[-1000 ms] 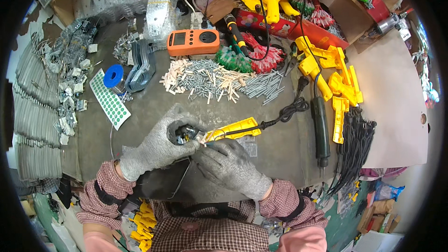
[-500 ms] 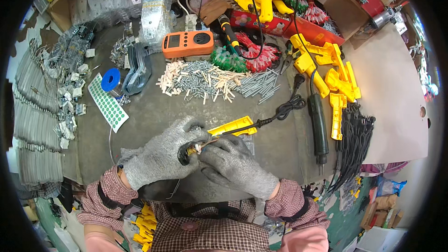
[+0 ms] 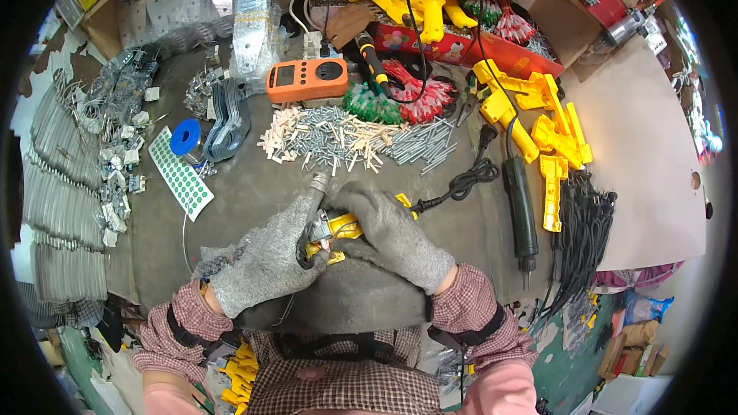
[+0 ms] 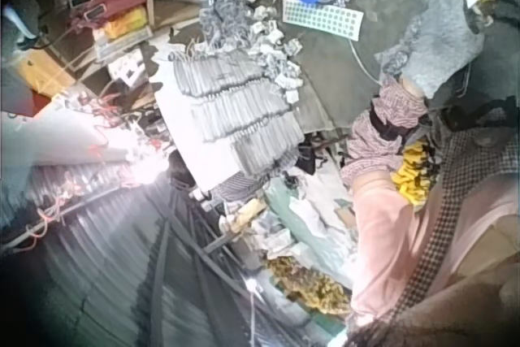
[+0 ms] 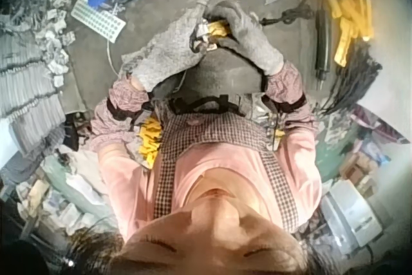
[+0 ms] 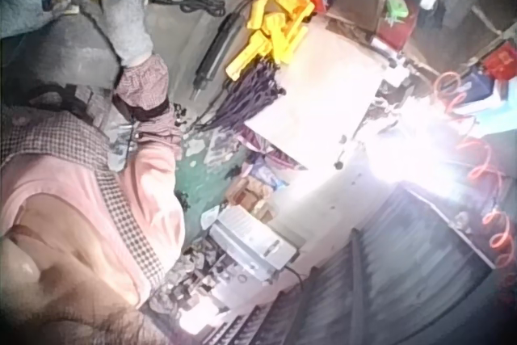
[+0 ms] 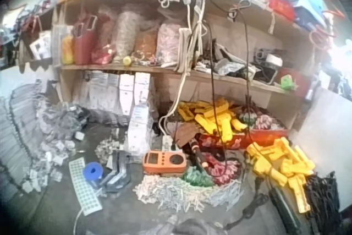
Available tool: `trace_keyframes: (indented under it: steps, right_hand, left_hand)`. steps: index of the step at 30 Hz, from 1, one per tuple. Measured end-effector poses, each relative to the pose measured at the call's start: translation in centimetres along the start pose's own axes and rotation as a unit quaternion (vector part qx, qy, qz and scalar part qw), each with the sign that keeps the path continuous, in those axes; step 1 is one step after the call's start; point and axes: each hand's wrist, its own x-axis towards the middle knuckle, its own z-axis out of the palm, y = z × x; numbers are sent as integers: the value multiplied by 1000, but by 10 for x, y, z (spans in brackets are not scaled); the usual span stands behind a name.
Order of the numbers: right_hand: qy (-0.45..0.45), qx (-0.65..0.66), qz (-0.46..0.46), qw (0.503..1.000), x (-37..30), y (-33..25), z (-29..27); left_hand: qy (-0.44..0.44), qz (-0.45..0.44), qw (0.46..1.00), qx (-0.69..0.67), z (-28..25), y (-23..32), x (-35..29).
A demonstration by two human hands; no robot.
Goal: Assembling components into a yellow housing, including soldering wires and securing with a power screwdriver.
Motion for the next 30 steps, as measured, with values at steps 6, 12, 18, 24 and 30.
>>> trace_keyframes:
  steps: [6,12,18,24,30]
  right_hand:
    - [-33,-8,-2,999,-5,-6,7]
    - [-30,53,-12,998,-3,-10,13]
    - [-6,27,-24,999,-4,-12,6]
    - [-17,22,-50,998,-3,-7,11]
    - [-5,26,-46,999,-3,-13,15]
  left_hand:
    - [-43,-38,998,-28,-12,9,2]
    - [-23,-67,997,43,-3,11,-8]
    - [-7,-14,997,77,-10,11,-18]
    - [15,1,986,167,-2,6,-25]
    - [32,2,985,168,4,0,-28]
